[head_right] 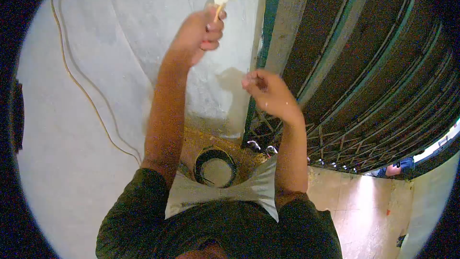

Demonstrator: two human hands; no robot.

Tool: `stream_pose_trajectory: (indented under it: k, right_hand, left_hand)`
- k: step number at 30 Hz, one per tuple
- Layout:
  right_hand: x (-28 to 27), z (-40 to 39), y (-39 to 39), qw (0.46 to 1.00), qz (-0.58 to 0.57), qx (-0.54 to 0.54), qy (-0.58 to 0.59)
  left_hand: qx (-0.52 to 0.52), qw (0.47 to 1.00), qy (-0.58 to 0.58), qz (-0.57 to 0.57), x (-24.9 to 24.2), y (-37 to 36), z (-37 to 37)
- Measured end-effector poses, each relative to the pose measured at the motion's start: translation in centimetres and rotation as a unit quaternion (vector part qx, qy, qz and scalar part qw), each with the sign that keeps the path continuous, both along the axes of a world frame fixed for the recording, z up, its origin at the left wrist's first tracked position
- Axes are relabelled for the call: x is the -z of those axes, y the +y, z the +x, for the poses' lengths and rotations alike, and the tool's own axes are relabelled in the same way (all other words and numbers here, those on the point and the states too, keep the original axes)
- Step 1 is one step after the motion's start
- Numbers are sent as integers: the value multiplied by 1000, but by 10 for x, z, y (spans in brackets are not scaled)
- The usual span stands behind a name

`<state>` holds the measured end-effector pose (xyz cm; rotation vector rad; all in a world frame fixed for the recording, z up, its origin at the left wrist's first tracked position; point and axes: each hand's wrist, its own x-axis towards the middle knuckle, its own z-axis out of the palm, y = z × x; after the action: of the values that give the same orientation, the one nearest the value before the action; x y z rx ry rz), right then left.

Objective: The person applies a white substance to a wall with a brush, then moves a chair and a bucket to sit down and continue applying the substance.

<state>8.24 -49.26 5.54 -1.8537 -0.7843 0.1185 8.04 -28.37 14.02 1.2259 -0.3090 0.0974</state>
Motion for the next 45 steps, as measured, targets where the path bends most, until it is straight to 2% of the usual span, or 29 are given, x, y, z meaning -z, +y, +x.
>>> stream_pose_trajectory:
  k: [3,5,7,8,9,10,12,13,15,17,19,21,22,24,25,27,29,31,34,36,37,39,40,42,45]
  right_hand:
    - [42,2,-10,999,13,-16,36]
    - [58,-2,-16,997,-21,-18,68]
    - [71,-10,-19,996,-16,-17,89]
    - [79,-13,-21,994,-9,-16,110]
    - [87,-13,-24,995,-28,-21,94]
    - [93,-15,-25,995,-28,-20,95]
    - [104,-19,-28,988,-17,-24,154]
    - [111,-19,-29,989,-26,-32,139]
    - [121,-20,-31,987,-30,-37,151]
    - [121,-30,-28,986,8,-24,165]
    - [127,-32,-25,986,9,-28,167]
    - [136,-32,-23,985,11,-33,168]
    - [141,-31,-22,986,-11,-44,159]
    - [150,-31,-21,986,-33,-57,152]
    - [154,-31,-21,989,-44,-62,130]
    - [155,-34,-20,990,-55,-67,110]
    - [149,-39,-17,983,-21,-78,167]
    - [152,-39,-17,985,-25,-73,153]
    - [144,-42,-18,986,-38,-65,149]
    - [144,-43,-17,983,-48,-60,165]
    - [147,-43,-17,985,-37,-69,151]
    - [153,-43,-16,987,-26,-77,142]
    - [155,-41,-15,985,-39,-81,145]
    - [159,-39,-16,984,-53,-84,149]
    - [163,-38,-15,983,-25,-83,159]
  left_hand:
    - [-28,998,53,9,46,-16,19]
    - [-68,986,146,44,86,-24,40]
    - [-191,961,112,168,145,-42,65]
    - [-253,936,-13,244,206,-39,101]
    - [-309,887,-138,315,256,-35,131]
    - [-308,887,-137,315,272,-41,133]
    - [-302,938,18,168,299,-58,112]
    - [-300,939,19,168,305,-61,101]
    - [-233,949,162,139,311,-65,76]
    - [-236,940,209,131,353,-66,76]
    - [-242,928,254,123,374,-66,59]
    - [-123,956,257,-71,379,-60,29]
    - [-124,955,259,-71,380,-52,21]
    - [-56,905,376,190,375,-38,9]
    - [-56,905,377,191,371,-37,8]
    - [-108,922,370,18,340,-36,4]
    - [-89,930,311,172,331,-27,26]
    - [-61,946,300,104,278,-17,28]
    - [-11,938,307,158,208,-1,27]
    - [-5,961,265,76,164,3,11]
    - [-4,960,268,78,156,4,6]
    - [-41,982,180,30,151,4,-2]
    - [-40,982,183,30,155,3,-2]
    - [-107,983,146,-6,167,-3,3]
    - [-163,967,194,7,230,-8,31]
